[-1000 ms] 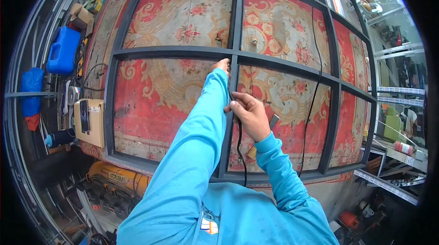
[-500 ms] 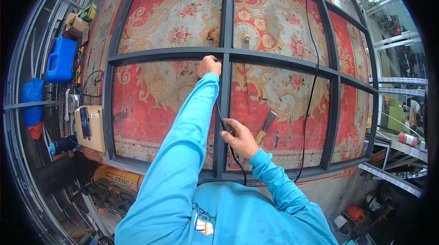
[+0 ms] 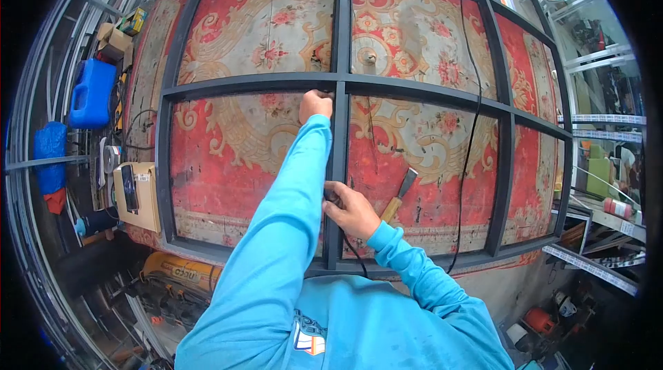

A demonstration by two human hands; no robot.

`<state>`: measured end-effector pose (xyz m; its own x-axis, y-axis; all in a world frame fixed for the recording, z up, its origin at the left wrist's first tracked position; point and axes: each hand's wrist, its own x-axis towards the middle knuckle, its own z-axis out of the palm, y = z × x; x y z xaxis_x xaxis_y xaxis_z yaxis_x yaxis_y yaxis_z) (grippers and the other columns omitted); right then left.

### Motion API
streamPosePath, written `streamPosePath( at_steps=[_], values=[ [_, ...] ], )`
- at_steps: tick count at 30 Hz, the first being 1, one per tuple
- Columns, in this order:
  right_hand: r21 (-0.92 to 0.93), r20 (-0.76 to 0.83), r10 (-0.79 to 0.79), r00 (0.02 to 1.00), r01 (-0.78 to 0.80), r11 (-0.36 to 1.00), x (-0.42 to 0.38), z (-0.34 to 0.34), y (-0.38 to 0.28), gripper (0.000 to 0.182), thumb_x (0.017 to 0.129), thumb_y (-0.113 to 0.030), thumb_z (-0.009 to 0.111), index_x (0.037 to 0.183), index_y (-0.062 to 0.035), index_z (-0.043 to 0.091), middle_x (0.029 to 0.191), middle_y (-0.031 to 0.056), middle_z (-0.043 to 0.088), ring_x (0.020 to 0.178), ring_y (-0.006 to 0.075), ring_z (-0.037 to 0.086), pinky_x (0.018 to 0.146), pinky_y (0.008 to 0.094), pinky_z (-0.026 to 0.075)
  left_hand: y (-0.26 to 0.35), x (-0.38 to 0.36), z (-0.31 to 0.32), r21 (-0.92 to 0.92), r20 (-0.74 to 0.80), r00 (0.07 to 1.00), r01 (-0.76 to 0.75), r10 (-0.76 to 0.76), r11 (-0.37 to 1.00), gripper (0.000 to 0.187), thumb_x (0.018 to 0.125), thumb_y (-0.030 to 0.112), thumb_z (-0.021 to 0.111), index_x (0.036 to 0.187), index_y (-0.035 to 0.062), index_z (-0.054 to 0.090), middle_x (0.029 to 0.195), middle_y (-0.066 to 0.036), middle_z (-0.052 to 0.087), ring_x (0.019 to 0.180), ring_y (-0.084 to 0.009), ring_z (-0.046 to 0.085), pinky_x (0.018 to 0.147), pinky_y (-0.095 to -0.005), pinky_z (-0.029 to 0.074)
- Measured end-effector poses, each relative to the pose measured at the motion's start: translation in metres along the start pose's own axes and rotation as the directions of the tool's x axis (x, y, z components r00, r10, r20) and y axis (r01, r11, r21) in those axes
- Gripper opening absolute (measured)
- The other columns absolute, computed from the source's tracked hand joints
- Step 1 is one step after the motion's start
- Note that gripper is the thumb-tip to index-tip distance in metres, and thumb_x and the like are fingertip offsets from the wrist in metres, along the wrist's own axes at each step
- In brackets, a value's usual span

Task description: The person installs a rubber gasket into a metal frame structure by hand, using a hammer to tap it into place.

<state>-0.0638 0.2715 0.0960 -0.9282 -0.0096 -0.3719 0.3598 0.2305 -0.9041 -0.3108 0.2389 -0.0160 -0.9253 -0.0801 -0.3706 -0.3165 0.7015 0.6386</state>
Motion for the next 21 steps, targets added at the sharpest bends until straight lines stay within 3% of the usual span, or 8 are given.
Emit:
streamPosePath(
  at_steps=[4,8,11,12,13,16,19,21],
  values=[
    [0.044,0.013,0.043,0.999,-0.043,0.998,-0.004,-0.003,-0.002,0.050,0.089,-0.021,0.062,0.131,0.0037,0.050,0.098,0.0224,0.067,0.090,0.0329,0.068,0.081,0.0404,0.053,-0.025,0.022,0.011,-0.037,0.079,0.997,-0.024,0.027,0.999,0.028,0.073,0.022,0.074,0.098,0.0081,0.075,0.100,-0.019,0.071,0.099,-0.0353,0.068,0.087,-0.0420,0.052],
    [0.027,0.035,0.056,0.998,-0.057,0.998,-0.005,0.002,0.014,0.052,0.088,-0.023,0.063,0.131,0.0030,0.050,0.095,0.0221,0.067,0.086,0.0343,0.068,0.080,0.0413,0.053,0.001,0.001,0.001,0.023,-0.036,0.997,0.068,-0.067,0.997,0.024,0.075,0.020,0.071,0.096,0.0091,0.075,0.101,-0.018,0.071,0.099,-0.0345,0.068,0.086,-0.0425,0.052],
    [-0.085,0.064,0.032,0.997,-0.026,0.996,-0.004,0.003,0.004,0.047,0.088,-0.022,0.062,0.127,0.0023,0.052,0.093,0.0220,0.067,0.086,0.0366,0.068,0.078,0.0432,0.053,-0.001,-0.001,0.001,0.030,-0.067,0.997,0.039,-0.037,0.999,0.020,0.076,0.020,0.069,0.094,0.0125,0.076,0.099,-0.016,0.072,0.097,-0.0350,0.068,0.083,-0.0430,0.053],
    [-0.208,0.122,0.024,0.992,0.001,0.978,-0.004,0.002,-0.003,0.044,0.088,-0.022,0.062,0.124,0.0021,0.053,0.094,0.0224,0.067,0.087,0.0384,0.067,0.078,0.0449,0.053,-0.002,-0.002,0.002,0.036,-0.069,0.998,0.003,-0.001,0.999,0.020,0.076,0.020,0.069,0.093,0.0135,0.076,0.098,-0.016,0.072,0.096,-0.0353,0.068,0.082,-0.0432,0.053],
    [-0.326,0.180,0.028,0.983,0.032,0.945,-0.004,0.001,-0.006,0.042,0.088,-0.022,0.062,0.121,0.0019,0.053,0.094,0.0228,0.068,0.088,0.0403,0.066,0.078,0.0466,0.052,-0.005,-0.004,0.001,0.003,-0.029,1.000,-0.004,0.004,1.000,0.020,0.076,0.023,0.071,0.093,0.0137,0.076,0.095,-0.015,0.072,0.094,-0.0353,0.068,0.081,-0.0434,0.053],
    [-0.356,0.247,0.005,0.969,0.086,0.930,-0.006,0.005,0.009,0.038,0.087,-0.022,0.062,0.117,0.0014,0.054,0.095,0.0222,0.068,0.090,0.0428,0.064,0.078,0.0496,0.051,-0.025,-0.005,0.005,-0.156,-0.010,0.994,-0.112,0.112,0.981,0.027,0.077,0.030,0.074,0.095,0.0102,0.076,0.094,-0.015,0.072,0.090,-0.0327,0.069,0.080,-0.0419,0.053],
    [-0.310,0.273,0.015,0.962,0.073,0.948,-0.010,0.004,0.012,0.041,0.086,-0.024,0.064,0.117,0.0011,0.055,0.095,0.0212,0.068,0.092,0.0425,0.064,0.079,0.0500,0.051,-0.050,0.010,0.022,-0.267,0.074,0.996,-0.026,0.048,0.963,0.029,0.076,0.030,0.075,0.095,0.0076,0.076,0.094,-0.015,0.073,0.089,-0.0325,0.070,0.080,-0.0409,0.053],
    [-0.338,0.297,0.015,0.955,0.090,0.937,-0.008,-0.001,0.014,0.041,0.085,-0.024,0.064,0.116,0.0012,0.056,0.095,0.0210,0.068,0.093,0.0422,0.064,0.080,0.0497,0.051,-0.043,0.008,0.016,-0.217,0.072,0.997,-0.012,0.028,0.976,0.029,0.075,0.028,0.075,0.095,0.0069,0.076,0.093,-0.015,0.073,0.089,-0.0327,0.070,0.081,-0.0408,0.053]
  ],
)
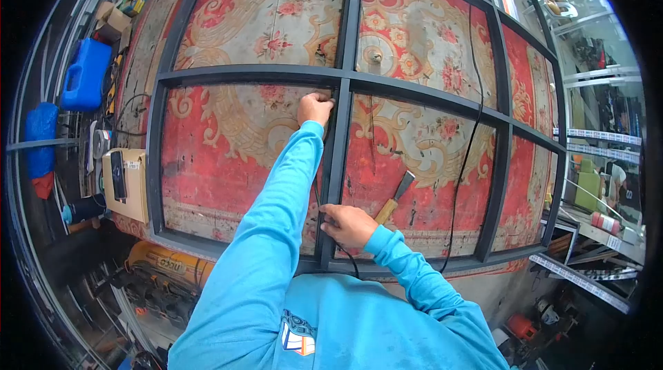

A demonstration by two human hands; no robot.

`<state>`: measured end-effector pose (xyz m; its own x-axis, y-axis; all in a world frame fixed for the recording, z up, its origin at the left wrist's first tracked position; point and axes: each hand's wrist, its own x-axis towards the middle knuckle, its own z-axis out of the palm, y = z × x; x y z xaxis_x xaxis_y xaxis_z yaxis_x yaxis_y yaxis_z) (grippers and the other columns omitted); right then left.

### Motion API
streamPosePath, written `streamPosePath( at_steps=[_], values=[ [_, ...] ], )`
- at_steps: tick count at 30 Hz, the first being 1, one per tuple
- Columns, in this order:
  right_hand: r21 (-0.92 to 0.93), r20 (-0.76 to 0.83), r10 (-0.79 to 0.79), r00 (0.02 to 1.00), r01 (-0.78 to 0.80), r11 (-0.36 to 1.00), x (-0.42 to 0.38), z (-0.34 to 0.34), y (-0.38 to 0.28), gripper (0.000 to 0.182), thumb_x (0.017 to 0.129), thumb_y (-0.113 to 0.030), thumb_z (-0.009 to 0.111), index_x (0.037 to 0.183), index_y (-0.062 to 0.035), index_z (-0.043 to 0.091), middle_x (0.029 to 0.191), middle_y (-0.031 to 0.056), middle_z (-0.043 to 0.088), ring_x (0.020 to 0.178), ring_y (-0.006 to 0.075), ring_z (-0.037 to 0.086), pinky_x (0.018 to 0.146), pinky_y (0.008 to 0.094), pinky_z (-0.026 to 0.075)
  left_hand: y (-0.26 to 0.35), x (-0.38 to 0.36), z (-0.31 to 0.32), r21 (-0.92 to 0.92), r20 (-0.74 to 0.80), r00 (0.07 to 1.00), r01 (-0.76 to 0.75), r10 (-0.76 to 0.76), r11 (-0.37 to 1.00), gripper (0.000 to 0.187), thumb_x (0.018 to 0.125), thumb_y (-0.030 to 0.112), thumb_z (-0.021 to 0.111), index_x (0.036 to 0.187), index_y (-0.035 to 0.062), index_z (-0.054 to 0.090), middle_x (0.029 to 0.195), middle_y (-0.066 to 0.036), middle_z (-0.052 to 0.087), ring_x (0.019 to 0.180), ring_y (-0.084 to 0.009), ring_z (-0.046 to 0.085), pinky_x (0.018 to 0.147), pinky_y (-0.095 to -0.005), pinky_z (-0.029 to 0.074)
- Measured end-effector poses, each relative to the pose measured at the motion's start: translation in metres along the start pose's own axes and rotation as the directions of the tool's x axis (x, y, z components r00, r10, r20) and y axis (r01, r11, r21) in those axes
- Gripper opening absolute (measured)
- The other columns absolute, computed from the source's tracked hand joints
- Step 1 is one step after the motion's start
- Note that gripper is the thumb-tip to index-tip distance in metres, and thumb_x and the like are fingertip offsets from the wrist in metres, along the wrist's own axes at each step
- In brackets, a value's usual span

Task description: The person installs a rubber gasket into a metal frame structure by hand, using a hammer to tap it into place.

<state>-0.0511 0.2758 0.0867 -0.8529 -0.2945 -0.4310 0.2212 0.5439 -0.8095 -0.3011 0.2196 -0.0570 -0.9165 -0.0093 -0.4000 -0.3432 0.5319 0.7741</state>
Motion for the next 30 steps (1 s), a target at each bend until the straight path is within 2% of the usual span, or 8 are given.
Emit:
streamPosePath(
  at_steps=[3,7,13,15,17,21,25,30],
  values=[
    [-0.137,0.099,-0.059,0.993,0.072,0.988,0.009,-0.018,0.013,0.041,0.087,-0.020,0.064,0.121,0.0022,0.057,0.099,0.0218,0.068,0.092,0.0371,0.067,0.079,0.0441,0.053,0.020,-0.015,-0.004,0.121,-0.062,0.996,-0.049,0.057,0.991,0.025,0.073,0.022,0.075,0.092,0.0058,0.076,0.090,-0.017,0.072,0.088,-0.0342,0.069,0.080,-0.0412,0.053],
    [-0.031,-0.253,0.013,0.968,-0.021,0.999,0.055,-0.057,0.025,0.026,0.085,-0.024,0.064,0.103,-0.0056,0.067,0.094,0.0203,0.069,0.089,0.0396,0.066,0.078,0.0490,0.052,0.014,-0.021,-0.002,0.081,-0.136,0.973,-0.179,0.189,0.981,0.021,0.072,0.012,0.069,0.091,0.0048,0.075,0.087,-0.019,0.071,0.086,-0.0366,0.069,0.079,-0.0414,0.054],
    [-0.280,-0.815,-0.151,0.559,-0.152,0.948,0.172,-0.107,0.047,0.031,0.085,-0.023,0.064,0.110,-0.0046,0.060,0.101,0.0172,0.060,0.097,0.0394,0.060,0.088,0.0468,0.048,0.002,-0.011,-0.008,0.048,-0.028,0.953,-0.299,0.300,0.953,0.020,0.076,0.019,0.071,0.090,0.0045,0.074,0.086,-0.018,0.071,0.086,-0.0352,0.069,0.077,-0.0415,0.054],
    [-0.127,-0.837,0.021,0.547,-0.231,0.965,0.198,-0.113,0.050,0.048,0.081,-0.030,0.070,0.116,-0.0019,0.053,0.105,0.0192,0.061,0.102,0.0391,0.059,0.091,0.0463,0.047,0.014,-0.010,-0.016,-0.069,0.026,0.987,-0.160,0.162,0.985,0.022,0.079,0.021,0.070,0.092,0.0044,0.074,0.087,-0.018,0.071,0.086,-0.0349,0.069,0.077,-0.0413,0.054],
    [0.271,-0.790,0.428,0.439,-0.376,0.886,0.215,-0.113,0.044,0.061,0.075,-0.040,0.075,0.116,-0.0007,0.052,0.112,0.0219,0.060,0.109,0.0388,0.058,0.093,0.0458,0.047,0.021,-0.004,-0.021,-0.254,0.187,0.978,0.135,-0.089,0.958,0.026,0.084,0.027,0.068,0.095,0.0041,0.074,0.088,-0.018,0.072,0.087,-0.0345,0.069,0.076,-0.0408,0.054],
    [0.233,-0.834,0.444,0.328,-0.520,0.822,0.230,-0.094,0.039,0.065,0.072,-0.045,0.076,0.115,-0.0014,0.054,0.116,0.0237,0.060,0.110,0.0405,0.058,0.096,0.0479,0.047,0.011,0.021,-0.009,-0.052,0.041,0.999,0.038,-0.035,0.998,0.035,0.084,0.038,0.068,0.097,0.0057,0.075,0.082,-0.017,0.072,0.078,-0.0316,0.072,0.074,-0.0404,0.055],
    [0.226,-0.793,0.492,0.359,-0.577,0.785,0.233,-0.098,0.039,0.063,0.073,-0.041,0.075,0.119,-0.0026,0.055,0.117,0.0244,0.060,0.112,0.0414,0.058,0.097,0.0485,0.046,0.025,0.018,-0.018,-0.103,0.148,0.970,0.209,-0.192,0.973,0.035,0.081,0.039,0.070,0.095,0.0081,0.076,0.084,-0.015,0.073,0.087,-0.0327,0.071,0.079,-0.0419,0.053],
    [0.248,-0.772,0.526,0.356,-0.593,0.766,0.233,-0.100,0.035,0.064,0.074,-0.042,0.074,0.120,-0.0024,0.054,0.119,0.0243,0.060,0.114,0.0419,0.057,0.098,0.0489,0.046,0.034,0.013,-0.024,-0.054,0.097,0.979,0.184,-0.178,0.981,0.034,0.081,0.038,0.072,0.096,0.0087,0.076,0.087,-0.014,0.073,0.087,-0.0320,0.071,0.079,-0.0413,0.054]
  ],
)
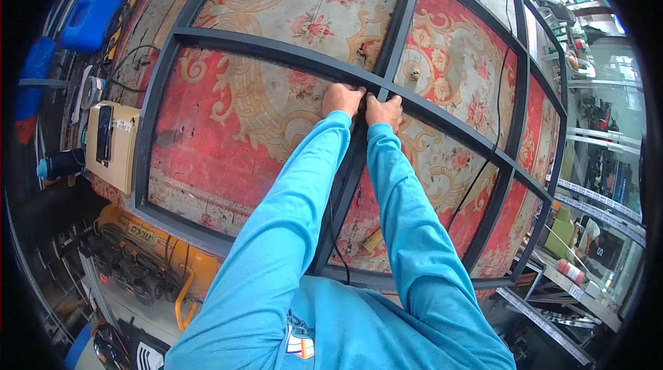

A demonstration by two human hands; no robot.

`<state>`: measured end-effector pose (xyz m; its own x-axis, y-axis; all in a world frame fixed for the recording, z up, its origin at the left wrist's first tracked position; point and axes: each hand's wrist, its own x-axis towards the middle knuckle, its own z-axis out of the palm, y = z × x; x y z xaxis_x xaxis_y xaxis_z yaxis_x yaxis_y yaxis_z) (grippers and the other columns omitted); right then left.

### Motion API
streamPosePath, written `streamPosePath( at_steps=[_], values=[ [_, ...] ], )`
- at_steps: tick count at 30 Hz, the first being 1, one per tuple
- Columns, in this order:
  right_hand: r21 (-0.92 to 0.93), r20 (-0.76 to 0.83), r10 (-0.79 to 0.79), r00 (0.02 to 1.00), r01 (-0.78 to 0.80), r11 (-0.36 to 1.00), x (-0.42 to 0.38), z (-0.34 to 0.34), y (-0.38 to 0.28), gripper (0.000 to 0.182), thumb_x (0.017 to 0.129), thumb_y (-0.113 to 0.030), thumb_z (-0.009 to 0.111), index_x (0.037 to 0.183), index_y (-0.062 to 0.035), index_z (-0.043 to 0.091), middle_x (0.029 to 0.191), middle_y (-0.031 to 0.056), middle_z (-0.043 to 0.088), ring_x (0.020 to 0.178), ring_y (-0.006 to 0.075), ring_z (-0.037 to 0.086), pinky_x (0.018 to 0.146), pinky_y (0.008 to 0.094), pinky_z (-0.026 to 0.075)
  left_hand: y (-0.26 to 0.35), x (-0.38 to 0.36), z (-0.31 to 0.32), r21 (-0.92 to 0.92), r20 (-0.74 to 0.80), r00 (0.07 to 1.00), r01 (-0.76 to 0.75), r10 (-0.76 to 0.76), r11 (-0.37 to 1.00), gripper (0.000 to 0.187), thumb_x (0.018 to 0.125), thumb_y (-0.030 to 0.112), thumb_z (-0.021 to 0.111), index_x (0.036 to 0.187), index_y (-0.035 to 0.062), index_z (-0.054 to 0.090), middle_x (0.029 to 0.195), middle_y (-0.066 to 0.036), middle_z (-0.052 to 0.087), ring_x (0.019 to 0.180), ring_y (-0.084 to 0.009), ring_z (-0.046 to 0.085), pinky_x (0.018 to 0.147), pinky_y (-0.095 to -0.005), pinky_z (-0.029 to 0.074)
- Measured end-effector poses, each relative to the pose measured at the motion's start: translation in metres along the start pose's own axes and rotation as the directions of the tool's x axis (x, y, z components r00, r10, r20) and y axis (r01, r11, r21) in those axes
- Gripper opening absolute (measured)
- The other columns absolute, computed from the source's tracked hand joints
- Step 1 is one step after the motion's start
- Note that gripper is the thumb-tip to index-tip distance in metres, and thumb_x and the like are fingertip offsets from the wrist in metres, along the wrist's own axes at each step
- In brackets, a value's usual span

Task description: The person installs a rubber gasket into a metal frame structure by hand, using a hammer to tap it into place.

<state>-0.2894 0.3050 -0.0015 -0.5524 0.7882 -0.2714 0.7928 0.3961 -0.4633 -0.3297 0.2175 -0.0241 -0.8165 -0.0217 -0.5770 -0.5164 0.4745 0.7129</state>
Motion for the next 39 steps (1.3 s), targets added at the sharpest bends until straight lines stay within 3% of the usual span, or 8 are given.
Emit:
streamPosePath(
  at_steps=[4,11,14,19,23,25,28,39],
  values=[
    [0.015,0.016,0.014,1.000,-0.015,1.000,0.003,0.001,-0.001,0.066,0.074,-0.044,0.074,0.120,-0.0020,0.054,0.119,0.0242,0.060,0.114,0.0418,0.057,0.098,0.0488,0.047,-0.001,-0.003,0.005,0.092,-0.173,0.979,-0.097,0.112,0.991,0.039,0.079,0.042,0.073,0.091,0.0053,0.076,0.086,-0.019,0.072,0.081,-0.0349,0.071,0.075,-0.0429,0.054],
    [-0.001,-0.016,0.000,1.000,0.000,1.000,0.007,0.004,-0.005,0.061,0.073,-0.037,0.077,0.116,0.0030,0.058,0.116,0.0259,0.064,0.112,0.0401,0.060,0.098,0.0434,0.047,0.010,-0.009,0.003,0.168,-0.127,0.991,-0.025,0.047,0.985,0.039,0.081,0.043,0.072,0.096,0.0072,0.076,0.097,-0.018,0.072,0.096,-0.0359,0.069,0.081,-0.0446,0.054],
    [-0.042,-0.009,0.031,0.999,-0.031,0.999,0.005,0.005,-0.004,0.061,0.073,-0.036,0.076,0.115,0.0032,0.058,0.115,0.0257,0.065,0.111,0.0405,0.061,0.097,0.0436,0.048,0.001,-0.008,0.001,0.195,-0.147,0.983,-0.080,0.109,0.978,0.038,0.082,0.042,0.071,0.097,0.0069,0.076,0.090,-0.017,0.073,0.085,-0.0319,0.072,0.077,-0.0420,0.055],
    [0.046,-0.079,-0.120,0.990,0.124,0.991,-0.003,0.004,0.004,0.054,0.074,-0.033,0.070,0.113,0.0013,0.056,0.116,0.0256,0.060,0.112,0.0441,0.057,0.097,0.0506,0.045,-0.011,-0.004,-0.008,-0.114,0.082,0.985,-0.145,0.155,0.983,0.034,0.079,0.031,0.076,0.093,0.0009,0.075,0.072,-0.016,0.071,0.054,-0.0225,0.068,0.055,-0.0342,0.054],
    [0.034,-0.161,-0.278,0.947,0.286,0.958,-0.022,0.010,0.023,0.055,0.073,-0.028,0.068,0.117,0.0001,0.052,0.117,0.0234,0.057,0.114,0.0434,0.052,0.100,0.0496,0.042,-0.010,-0.003,0.002,0.094,-0.104,0.977,-0.175,0.185,0.980,0.032,0.078,0.033,0.076,0.092,0.0049,0.076,0.076,-0.014,0.073,0.066,-0.0249,0.071,0.066,-0.0369,0.056],
    [0.033,-0.125,-0.266,0.956,0.272,0.962,-0.022,0.010,0.028,0.055,0.073,-0.027,0.068,0.118,-0.0002,0.052,0.117,0.0228,0.056,0.114,0.0435,0.052,0.101,0.0493,0.041,-0.010,-0.001,0.001,0.027,-0.021,0.994,-0.108,0.108,0.994,0.031,0.077,0.034,0.075,0.092,0.0066,0.076,0.080,-0.015,0.073,0.076,-0.0290,0.071,0.074,-0.0399,0.055],
    [-0.011,-0.098,-0.244,0.965,0.244,0.970,-0.024,0.006,0.021,0.053,0.074,-0.027,0.068,0.116,0.0006,0.053,0.119,0.0230,0.055,0.115,0.0438,0.052,0.100,0.0497,0.042,-0.011,-0.006,0.000,0.113,-0.087,0.963,-0.246,0.256,0.963,0.033,0.077,0.035,0.075,0.093,0.0060,0.075,0.087,-0.019,0.071,0.084,-0.0366,0.069,0.076,-0.0446,0.054],
    [-0.098,-0.010,-0.199,0.980,0.197,0.975,-0.026,-0.002,0.014,0.052,0.078,-0.028,0.066,0.119,0.0002,0.053,0.122,0.0236,0.054,0.116,0.0438,0.052,0.099,0.0499,0.044,-0.018,0.005,0.009,0.089,-0.096,0.961,-0.253,0.261,0.963,0.035,0.080,0.036,0.074,0.091,0.0022,0.074,0.082,-0.020,0.071,0.078,-0.0351,0.070,0.072,-0.0425,0.054]
  ],
)
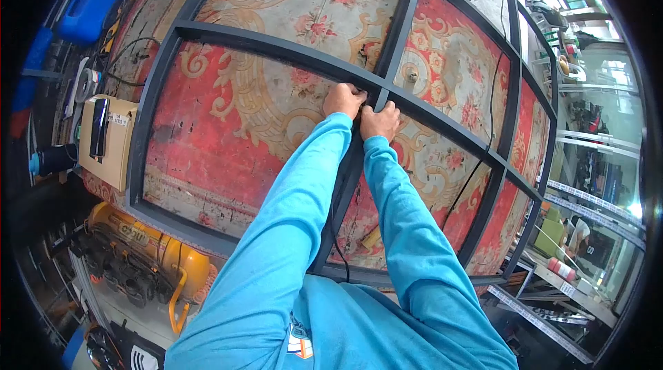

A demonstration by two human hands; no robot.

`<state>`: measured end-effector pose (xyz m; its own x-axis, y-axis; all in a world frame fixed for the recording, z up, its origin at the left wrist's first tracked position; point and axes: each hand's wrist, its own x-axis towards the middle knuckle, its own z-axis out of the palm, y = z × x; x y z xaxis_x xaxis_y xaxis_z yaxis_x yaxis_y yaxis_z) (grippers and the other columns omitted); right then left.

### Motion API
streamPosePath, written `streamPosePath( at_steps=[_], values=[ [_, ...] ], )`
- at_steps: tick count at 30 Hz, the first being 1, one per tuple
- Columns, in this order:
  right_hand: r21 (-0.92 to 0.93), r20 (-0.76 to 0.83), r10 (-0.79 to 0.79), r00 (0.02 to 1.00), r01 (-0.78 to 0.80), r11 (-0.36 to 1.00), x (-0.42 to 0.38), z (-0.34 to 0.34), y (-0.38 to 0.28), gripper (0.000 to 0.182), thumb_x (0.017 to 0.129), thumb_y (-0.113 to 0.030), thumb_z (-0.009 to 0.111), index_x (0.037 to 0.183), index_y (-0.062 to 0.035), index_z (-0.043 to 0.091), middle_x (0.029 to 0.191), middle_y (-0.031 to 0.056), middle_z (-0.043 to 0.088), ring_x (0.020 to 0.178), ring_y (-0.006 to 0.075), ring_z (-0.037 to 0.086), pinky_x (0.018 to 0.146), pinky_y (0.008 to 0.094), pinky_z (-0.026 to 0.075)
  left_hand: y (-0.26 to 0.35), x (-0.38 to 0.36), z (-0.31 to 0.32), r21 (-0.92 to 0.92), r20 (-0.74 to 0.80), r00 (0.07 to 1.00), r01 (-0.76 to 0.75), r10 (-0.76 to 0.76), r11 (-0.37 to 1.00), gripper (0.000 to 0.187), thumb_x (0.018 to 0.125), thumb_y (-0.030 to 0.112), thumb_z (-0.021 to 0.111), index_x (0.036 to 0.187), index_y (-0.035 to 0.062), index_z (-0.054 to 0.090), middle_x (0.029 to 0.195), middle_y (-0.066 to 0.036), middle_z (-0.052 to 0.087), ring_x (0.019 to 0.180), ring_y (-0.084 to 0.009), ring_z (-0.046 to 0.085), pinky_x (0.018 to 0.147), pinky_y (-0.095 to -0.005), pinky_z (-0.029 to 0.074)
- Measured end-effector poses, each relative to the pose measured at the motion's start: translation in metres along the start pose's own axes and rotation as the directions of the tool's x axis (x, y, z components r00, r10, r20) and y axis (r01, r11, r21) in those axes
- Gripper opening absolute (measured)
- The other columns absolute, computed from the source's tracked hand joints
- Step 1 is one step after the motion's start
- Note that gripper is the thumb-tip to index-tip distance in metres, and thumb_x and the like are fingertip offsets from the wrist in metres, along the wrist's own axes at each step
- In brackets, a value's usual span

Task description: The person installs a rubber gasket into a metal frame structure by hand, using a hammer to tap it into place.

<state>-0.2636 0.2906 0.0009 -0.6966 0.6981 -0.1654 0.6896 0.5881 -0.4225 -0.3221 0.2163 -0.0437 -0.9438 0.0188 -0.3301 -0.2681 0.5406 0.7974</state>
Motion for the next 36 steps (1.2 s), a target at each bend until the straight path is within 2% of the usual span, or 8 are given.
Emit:
streamPosePath(
  at_steps=[3,6,13,15,22,24,27,36],
  values=[
    [0.014,-0.023,-0.001,1.000,0.002,1.000,-0.002,-0.001,0.000,0.052,0.077,-0.029,0.066,0.118,0.0009,0.055,0.121,0.0243,0.055,0.115,0.0439,0.053,0.099,0.0495,0.044,-0.012,0.016,0.005,-0.189,0.136,0.991,0.044,-0.018,0.981,0.038,0.079,0.036,0.077,0.091,-0.0002,0.074,0.076,-0.016,0.072,0.064,-0.0248,0.070,0.063,-0.0356,0.055],
    [0.009,-0.037,-0.003,0.999,0.003,1.000,0.000,0.004,0.002,0.051,0.077,-0.030,0.067,0.116,0.0002,0.055,0.120,0.0242,0.055,0.115,0.0441,0.053,0.099,0.0498,0.044,0.005,0.003,-0.007,-0.053,0.149,0.984,0.107,-0.098,0.993,0.043,0.077,0.043,0.075,0.096,0.0040,0.075,0.094,-0.019,0.072,0.091,-0.0339,0.070,0.082,-0.0427,0.054],
    [0.097,-0.071,-0.035,0.997,0.042,0.994,0.006,0.017,0.016,0.057,0.081,-0.042,0.064,0.123,-0.0036,0.052,0.125,0.0251,0.053,0.118,0.0460,0.049,0.100,0.0519,0.041,0.015,-0.004,0.007,0.018,-0.024,0.996,0.090,-0.089,0.996,0.043,0.073,0.041,0.073,0.094,0.0035,0.073,0.096,-0.025,0.068,0.099,-0.0405,0.065,0.088,-0.0477,0.052],
    [0.058,-0.064,-0.003,0.998,0.007,0.998,0.008,0.021,0.017,0.065,0.080,-0.041,0.065,0.131,-0.0050,0.049,0.135,0.0250,0.048,0.121,0.0445,0.048,0.105,0.0506,0.039,0.032,-0.013,-0.012,-0.035,0.042,0.998,0.053,-0.051,0.998,0.041,0.074,0.042,0.072,0.098,0.0084,0.075,0.099,-0.020,0.070,0.099,-0.0385,0.066,0.087,-0.0470,0.052],
    [0.116,-0.038,0.022,0.999,-0.017,0.993,-0.002,0.002,0.004,0.052,0.075,-0.031,0.068,0.118,-0.0052,0.053,0.122,0.0209,0.052,0.117,0.0422,0.049,0.098,0.0506,0.043,0.024,-0.004,-0.003,0.005,0.029,0.993,0.115,-0.115,0.993,0.040,0.073,0.037,0.074,0.089,0.0002,0.074,0.090,-0.022,0.072,0.089,-0.0369,0.070,0.081,-0.0434,0.051],
    [0.114,-0.026,0.028,0.999,-0.025,0.993,-0.002,0.005,0.009,0.052,0.075,-0.031,0.069,0.117,-0.0056,0.054,0.121,0.0207,0.053,0.117,0.0415,0.049,0.098,0.0505,0.043,0.023,-0.002,-0.004,-0.033,0.123,0.973,0.202,-0.197,0.979,0.039,0.073,0.038,0.073,0.095,0.0056,0.075,0.099,-0.020,0.071,0.099,-0.0370,0.067,0.085,-0.0440,0.051],
    [0.128,-0.075,0.017,0.997,-0.007,0.992,-0.002,0.007,0.010,0.050,0.074,-0.032,0.070,0.114,-0.0062,0.055,0.119,0.0198,0.053,0.115,0.0413,0.050,0.097,0.0509,0.042,0.030,-0.013,0.001,0.042,-0.013,0.990,0.141,-0.141,0.989,0.037,0.073,0.035,0.074,0.096,0.0060,0.076,0.098,-0.019,0.072,0.097,-0.0356,0.069,0.085,-0.0426,0.053],
    [0.143,0.012,0.053,0.999,-0.054,0.988,-0.002,-0.001,0.009,0.051,0.077,-0.034,0.071,0.119,-0.0084,0.055,0.122,0.0171,0.052,0.118,0.0393,0.049,0.098,0.0503,0.042,0.042,-0.008,0.006,0.038,-0.013,0.960,0.278,-0.278,0.960,0.033,0.071,0.028,0.075,0.091,0.0022,0.076,0.092,-0.020,0.072,0.091,-0.0350,0.070,0.083,-0.0421,0.054]
  ],
)
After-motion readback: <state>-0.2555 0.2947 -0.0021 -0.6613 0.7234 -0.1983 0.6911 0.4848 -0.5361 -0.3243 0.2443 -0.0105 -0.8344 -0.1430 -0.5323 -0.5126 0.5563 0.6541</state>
